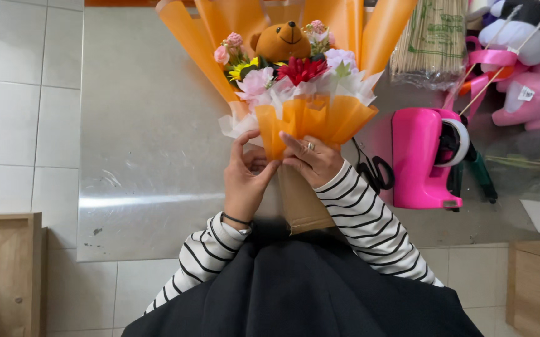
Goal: The person assembles a bouquet by placing flowers and a teddy bear in decorative paper, folding the paper around the base, and cutting additional sheets of paper with scissors.
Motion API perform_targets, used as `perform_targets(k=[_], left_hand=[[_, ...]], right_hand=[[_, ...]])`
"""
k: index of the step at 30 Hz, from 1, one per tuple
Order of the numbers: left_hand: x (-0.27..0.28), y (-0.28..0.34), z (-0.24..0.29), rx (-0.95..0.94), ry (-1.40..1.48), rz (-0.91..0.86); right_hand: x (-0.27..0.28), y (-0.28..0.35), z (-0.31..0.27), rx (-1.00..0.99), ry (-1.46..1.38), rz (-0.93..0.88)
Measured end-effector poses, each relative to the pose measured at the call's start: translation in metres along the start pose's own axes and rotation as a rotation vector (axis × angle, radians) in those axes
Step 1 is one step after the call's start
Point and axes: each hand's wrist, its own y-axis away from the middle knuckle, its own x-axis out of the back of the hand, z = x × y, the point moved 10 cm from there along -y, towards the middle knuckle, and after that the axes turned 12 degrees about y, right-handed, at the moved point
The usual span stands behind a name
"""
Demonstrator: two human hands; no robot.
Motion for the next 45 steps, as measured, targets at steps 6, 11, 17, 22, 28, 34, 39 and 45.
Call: perform_targets(k=[6, 11, 17, 22, 28, 34, 39, 45], left_hand=[[0.002, 0.002, -0.005, 0.041, 0.081, -0.044], [0.001, 0.004, 0.005, 0.02, 0.087, -0.057], [0.002, 0.008, -0.002, 0.075, 0.154, -0.059], [0.005, 0.007, -0.015, 0.071, 0.172, -0.071], [0.004, 0.007, -0.019, 0.049, 0.183, -0.064], [-0.006, 0.007, -0.021, 0.094, 0.17, -0.055], [-0.006, 0.01, -0.016, 0.114, 0.148, 0.052], [-0.009, 0.009, -0.006, 0.071, 0.042, 0.105]], right_hand=[[-0.013, -0.002, -0.001, 0.024, 0.131, -0.083], [-0.021, -0.003, -0.007, 0.082, 0.325, -0.127], [-0.033, -0.002, -0.01, 0.094, 0.546, -0.168], [-0.026, -0.012, -0.023, 0.061, 0.562, -0.175], [-0.01, 0.001, -0.008, -0.201, 0.583, -0.081], [0.001, 0.013, 0.022, -0.406, 0.368, -0.034], [0.008, 0.021, 0.031, -0.434, 0.013, 0.016], [0.027, 0.011, 0.002, -0.314, 0.227, 0.064]])
